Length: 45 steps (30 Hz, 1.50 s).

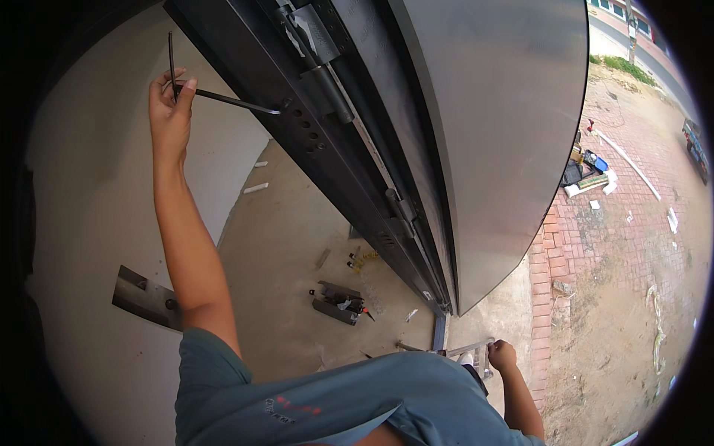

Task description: The person uses an Allen key to tighten screws on the edge of a large door or gate, working on the locking mechanism and frame. The person repeatedly inserts the tool into screw holes, turns it, and repositions the door slightly to access different fasteners.

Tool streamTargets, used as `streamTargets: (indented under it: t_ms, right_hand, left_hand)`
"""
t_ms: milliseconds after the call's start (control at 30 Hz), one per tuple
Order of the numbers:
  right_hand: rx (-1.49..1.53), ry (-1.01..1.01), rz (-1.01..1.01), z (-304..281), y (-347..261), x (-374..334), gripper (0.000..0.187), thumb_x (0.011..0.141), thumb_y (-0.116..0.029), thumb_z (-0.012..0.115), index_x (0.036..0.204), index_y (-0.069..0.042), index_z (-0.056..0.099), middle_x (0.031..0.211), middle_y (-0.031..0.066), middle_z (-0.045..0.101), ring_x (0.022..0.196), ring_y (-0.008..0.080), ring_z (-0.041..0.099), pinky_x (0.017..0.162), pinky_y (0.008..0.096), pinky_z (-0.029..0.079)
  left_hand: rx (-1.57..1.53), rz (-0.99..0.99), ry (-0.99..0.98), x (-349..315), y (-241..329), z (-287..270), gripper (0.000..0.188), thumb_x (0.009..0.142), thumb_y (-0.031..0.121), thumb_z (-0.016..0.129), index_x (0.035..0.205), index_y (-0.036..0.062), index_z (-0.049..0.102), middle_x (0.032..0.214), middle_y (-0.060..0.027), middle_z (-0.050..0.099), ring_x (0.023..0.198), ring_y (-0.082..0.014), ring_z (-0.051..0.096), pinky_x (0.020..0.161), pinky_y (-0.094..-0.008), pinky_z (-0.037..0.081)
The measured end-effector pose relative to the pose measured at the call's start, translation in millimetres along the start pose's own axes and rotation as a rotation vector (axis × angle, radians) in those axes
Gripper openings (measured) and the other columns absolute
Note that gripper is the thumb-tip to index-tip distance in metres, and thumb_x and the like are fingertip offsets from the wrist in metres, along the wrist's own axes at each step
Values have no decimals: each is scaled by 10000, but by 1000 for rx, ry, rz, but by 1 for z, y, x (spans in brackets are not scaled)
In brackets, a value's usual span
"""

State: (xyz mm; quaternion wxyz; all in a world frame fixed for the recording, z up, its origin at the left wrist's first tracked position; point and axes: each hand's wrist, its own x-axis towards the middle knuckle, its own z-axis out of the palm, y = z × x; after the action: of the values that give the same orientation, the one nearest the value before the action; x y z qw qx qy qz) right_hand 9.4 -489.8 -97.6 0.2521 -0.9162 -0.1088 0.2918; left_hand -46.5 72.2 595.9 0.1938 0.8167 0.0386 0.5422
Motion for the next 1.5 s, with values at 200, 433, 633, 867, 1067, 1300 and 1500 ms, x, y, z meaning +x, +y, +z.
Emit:
streamTargets:
  t_ms: [200, 433, 633, 867, 1067, 1300, 1500]
  right_hand:
    - [-90, -260, 17, 53, 59, -2, 386, 905, -421, 669, 1016, -66, 773, 1049, 215, 752, 1026, 398, 714, 927, 468, 567]
    - [86, -98, 41, 81, 83, 39, 315, 895, -321, 711, 942, -13, 756, 918, 238, 750, 910, 384, 739, 829, 464, 579]
    - [126, -98, 84, 101, 104, 62, 305, 889, -296, 730, 900, 9, 739, 888, 245, 745, 895, 404, 736, 823, 478, 576]
    - [175, -104, 130, 130, 122, 66, 292, 910, -283, 709, 935, 6, 746, 907, 240, 750, 897, 391, 739, 822, 472, 574]
    - [170, -187, 107, 132, 115, 63, 288, 908, -285, 706, 952, -1, 738, 974, 258, 741, 970, 422, 718, 865, 489, 559]
    - [265, -258, 120, 153, 104, 94, 278, 925, -276, 700, 960, -3, 742, 948, 277, 734, 944, 437, 718, 855, 486, 558]
    - [259, -206, -18, 142, 72, 111, 306, 935, -281, 688, 1012, 12, 730, 946, 284, 736, 923, 422, 730, 821, 481, 561]
  left_hand:
    - [284, 106, -81, 29, 55, 18, 389, 978, 151, 699, 1283, -9, 518, 1027, -61, 649, 934, -112, 593, 878, -268, 492]
    - [611, 338, -160, 38, 108, 57, 347, 967, 166, 670, 1255, 37, 524, 1053, -87, 683, 879, -178, 641, 853, -323, 530]
    - [771, 476, -229, 24, 146, 94, 305, 957, 129, 635, 1226, 37, 525, 1044, -128, 703, 905, -241, 705, 866, -359, 547]
    - [737, 446, -271, 17, 155, 114, 300, 984, 63, 648, 1234, 11, 491, 1153, -103, 635, 981, -142, 629, 903, -279, 524]
    - [737, 450, -271, 7, 161, 130, 326, 980, 59, 667, 1252, 22, 492, 1169, -74, 637, 999, -115, 628, 861, -249, 515]
    - [773, 639, -332, -13, 171, 154, 339, 929, -11, 684, 1220, 33, 516, 978, -71, 668, 792, -140, 647, 755, -263, 560]
    - [736, 916, -470, -41, 164, 181, 358, 817, -110, 672, 1113, 80, 604, 864, -16, 630, 676, -200, 617, 605, -283, 529]
